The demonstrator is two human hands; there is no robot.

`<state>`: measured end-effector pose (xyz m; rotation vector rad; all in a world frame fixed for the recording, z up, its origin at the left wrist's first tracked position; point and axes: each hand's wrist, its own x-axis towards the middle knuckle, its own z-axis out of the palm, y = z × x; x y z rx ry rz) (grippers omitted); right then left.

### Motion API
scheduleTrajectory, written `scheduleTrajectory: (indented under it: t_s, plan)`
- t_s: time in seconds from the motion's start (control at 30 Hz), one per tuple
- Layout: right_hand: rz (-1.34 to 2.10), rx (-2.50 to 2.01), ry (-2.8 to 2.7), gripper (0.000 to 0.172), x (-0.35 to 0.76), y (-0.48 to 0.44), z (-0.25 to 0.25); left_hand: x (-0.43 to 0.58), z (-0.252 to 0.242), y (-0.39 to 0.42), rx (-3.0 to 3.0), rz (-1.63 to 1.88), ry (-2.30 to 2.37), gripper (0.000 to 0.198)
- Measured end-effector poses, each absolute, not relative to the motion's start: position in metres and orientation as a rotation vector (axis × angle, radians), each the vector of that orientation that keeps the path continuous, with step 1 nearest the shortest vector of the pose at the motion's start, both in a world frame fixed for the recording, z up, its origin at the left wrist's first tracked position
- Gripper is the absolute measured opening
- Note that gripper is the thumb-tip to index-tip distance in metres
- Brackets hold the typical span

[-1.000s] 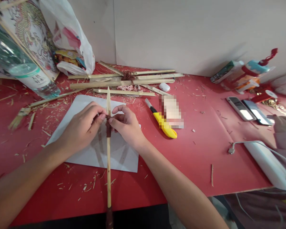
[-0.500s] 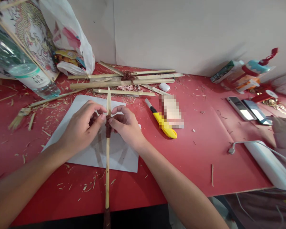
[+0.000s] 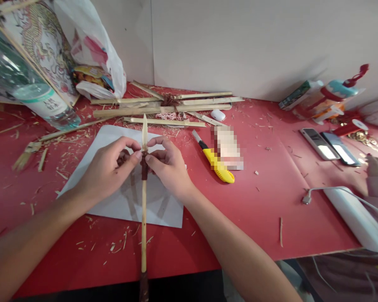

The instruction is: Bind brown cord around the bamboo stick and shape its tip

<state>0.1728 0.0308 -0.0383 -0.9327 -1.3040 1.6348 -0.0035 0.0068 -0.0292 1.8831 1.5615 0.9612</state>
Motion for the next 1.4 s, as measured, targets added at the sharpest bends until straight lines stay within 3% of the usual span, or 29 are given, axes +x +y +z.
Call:
scheduleTrajectory:
  t_s: [0.27,0.63,1.03,1.27,1.4]
  plan:
    - [1.573,-0.948,-1.358,0.026,0.1728,0.0307,-0.0389,0.0001,-0.0264,0.0122,1.457,0.916,1.354,0.015]
    - [1.071,-1.087,-1.719,0.009,0.1740,0.0272,-0.0437,-0.0002,-0.0316,0.0110,1.402,0.934,1.346,0.018]
    - [0.724,-1.098,-2.038,0.016,0.1786,0.0320,-0.0423,0.0027,-0.0327,0.0074,1.521,0.870,1.409,0.019]
    - [1.066,-1.140,-1.919,0.014,0.1768,0.0327,-0.0404,0.0036,-0.0330,0.0058,1.673,0.825,1.456,0.019]
    - [1.329,-1.113,-1.735,0.014,0.1773,0.0350,-0.0425,0.0054,-0.0308,0.0030,1.865,0.853,1.567,0.007]
